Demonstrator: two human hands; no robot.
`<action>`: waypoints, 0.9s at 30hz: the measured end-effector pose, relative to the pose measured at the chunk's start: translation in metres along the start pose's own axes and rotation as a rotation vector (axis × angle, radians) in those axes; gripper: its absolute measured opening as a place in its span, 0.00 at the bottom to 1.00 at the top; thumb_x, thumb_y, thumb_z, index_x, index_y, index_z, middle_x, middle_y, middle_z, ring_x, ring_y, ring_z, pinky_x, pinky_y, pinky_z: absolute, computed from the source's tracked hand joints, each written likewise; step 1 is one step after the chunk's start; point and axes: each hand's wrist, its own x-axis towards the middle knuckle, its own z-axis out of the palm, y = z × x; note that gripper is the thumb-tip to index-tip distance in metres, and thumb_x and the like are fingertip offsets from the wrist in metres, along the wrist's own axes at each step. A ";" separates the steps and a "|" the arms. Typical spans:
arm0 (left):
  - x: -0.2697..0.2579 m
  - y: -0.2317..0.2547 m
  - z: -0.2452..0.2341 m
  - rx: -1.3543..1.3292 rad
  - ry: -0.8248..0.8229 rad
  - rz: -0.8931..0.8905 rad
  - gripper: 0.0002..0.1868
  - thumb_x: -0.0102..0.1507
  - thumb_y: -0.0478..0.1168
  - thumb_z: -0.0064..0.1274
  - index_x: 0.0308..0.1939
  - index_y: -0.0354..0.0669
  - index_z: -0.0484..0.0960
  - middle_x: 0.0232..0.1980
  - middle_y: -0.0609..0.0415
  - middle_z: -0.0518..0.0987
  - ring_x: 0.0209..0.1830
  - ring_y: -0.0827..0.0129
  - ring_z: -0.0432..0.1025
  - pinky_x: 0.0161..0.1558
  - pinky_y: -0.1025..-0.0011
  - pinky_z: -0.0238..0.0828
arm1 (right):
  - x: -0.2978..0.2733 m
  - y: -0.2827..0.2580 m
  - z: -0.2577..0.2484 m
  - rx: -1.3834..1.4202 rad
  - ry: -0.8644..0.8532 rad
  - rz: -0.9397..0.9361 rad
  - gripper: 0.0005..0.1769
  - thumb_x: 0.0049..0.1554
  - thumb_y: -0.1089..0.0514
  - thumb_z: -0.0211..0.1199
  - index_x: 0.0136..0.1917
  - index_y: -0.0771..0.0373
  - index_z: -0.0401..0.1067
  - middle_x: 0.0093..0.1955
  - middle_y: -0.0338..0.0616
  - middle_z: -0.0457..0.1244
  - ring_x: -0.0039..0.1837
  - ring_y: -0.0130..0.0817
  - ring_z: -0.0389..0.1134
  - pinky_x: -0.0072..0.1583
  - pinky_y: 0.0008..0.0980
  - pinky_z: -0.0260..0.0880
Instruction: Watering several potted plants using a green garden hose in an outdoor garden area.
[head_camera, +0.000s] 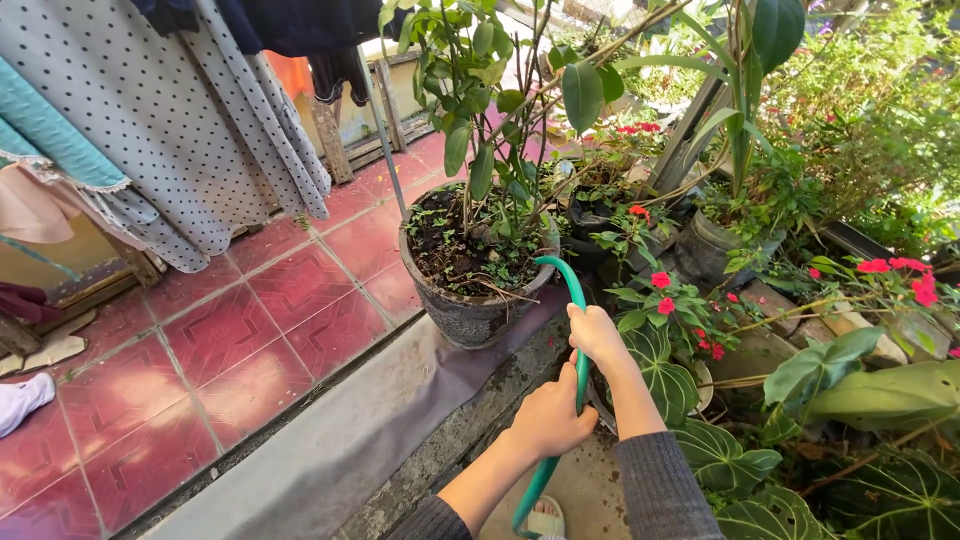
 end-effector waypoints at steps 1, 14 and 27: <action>0.000 0.000 0.003 -0.001 -0.006 0.002 0.34 0.57 0.44 0.49 0.62 0.25 0.61 0.31 0.35 0.79 0.32 0.39 0.76 0.39 0.48 0.74 | -0.002 0.000 -0.002 0.002 0.004 0.005 0.25 0.65 0.45 0.49 0.40 0.70 0.63 0.30 0.48 0.61 0.26 0.44 0.65 0.34 0.43 0.67; 0.024 0.017 0.020 -0.039 -0.016 -0.046 0.40 0.57 0.46 0.49 0.67 0.23 0.57 0.33 0.35 0.80 0.34 0.41 0.78 0.40 0.50 0.76 | 0.021 -0.006 -0.025 -0.187 -0.107 0.033 0.26 0.66 0.43 0.46 0.42 0.70 0.62 0.34 0.49 0.62 0.29 0.41 0.66 0.37 0.44 0.70; 0.102 0.023 0.068 0.054 0.136 -0.118 0.34 0.58 0.48 0.50 0.63 0.31 0.62 0.36 0.35 0.81 0.37 0.39 0.77 0.43 0.47 0.74 | 0.090 -0.005 -0.072 -0.084 -0.113 -0.119 0.26 0.65 0.43 0.49 0.37 0.68 0.61 0.31 0.49 0.61 0.27 0.43 0.64 0.34 0.43 0.67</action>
